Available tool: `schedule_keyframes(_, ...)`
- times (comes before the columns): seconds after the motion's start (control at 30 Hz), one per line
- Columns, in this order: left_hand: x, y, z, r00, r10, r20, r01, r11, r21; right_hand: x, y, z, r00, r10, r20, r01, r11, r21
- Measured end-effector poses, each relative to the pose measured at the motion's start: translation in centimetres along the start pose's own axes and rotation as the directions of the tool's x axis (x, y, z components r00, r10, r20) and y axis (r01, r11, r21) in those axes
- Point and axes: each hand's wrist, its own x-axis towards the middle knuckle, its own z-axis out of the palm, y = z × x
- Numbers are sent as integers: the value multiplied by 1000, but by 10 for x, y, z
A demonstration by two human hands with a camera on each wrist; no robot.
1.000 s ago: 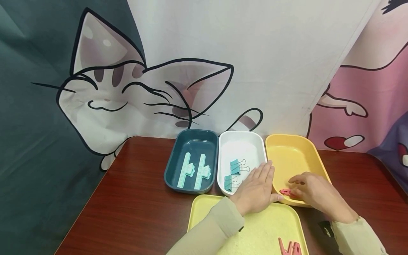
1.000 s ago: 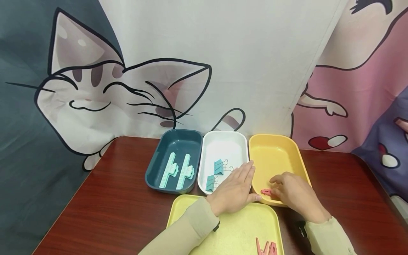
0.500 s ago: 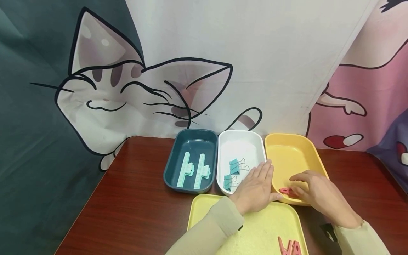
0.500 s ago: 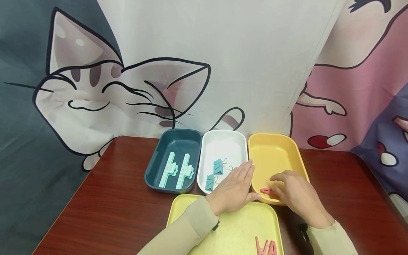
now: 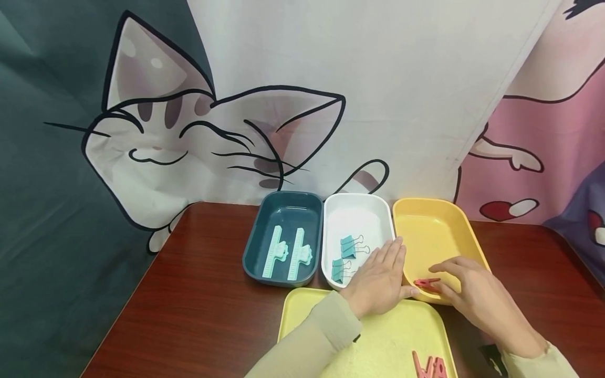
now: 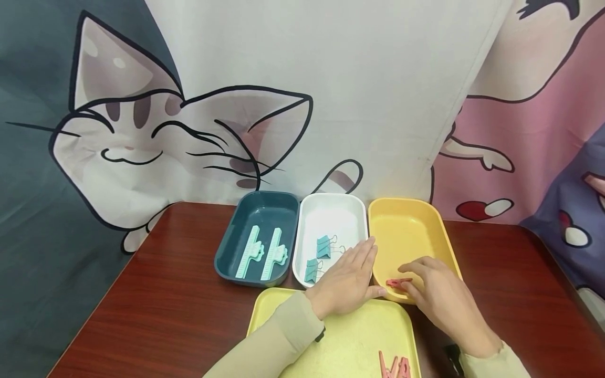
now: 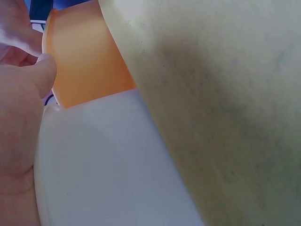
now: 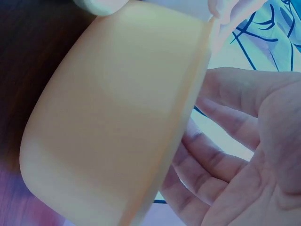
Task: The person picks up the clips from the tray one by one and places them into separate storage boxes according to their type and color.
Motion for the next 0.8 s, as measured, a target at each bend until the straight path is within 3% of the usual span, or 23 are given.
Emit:
schedule_keyframes(0.27,0,1,-2,1000,1,6,-1,1000,8,-8,-8,-2,996,-45,-75,46,999,4)
schedule_keyframes(0.5,0,1,-2,1000,10,-8,-10,1000,28,-12,-17,-7,994,-50,-94,52,998,18)
schedule_keyframes(0.8,-1,1,-1,1000,0,-5,0,1000,29,-19,-28,-10,986,-110,-127,123,988,95)
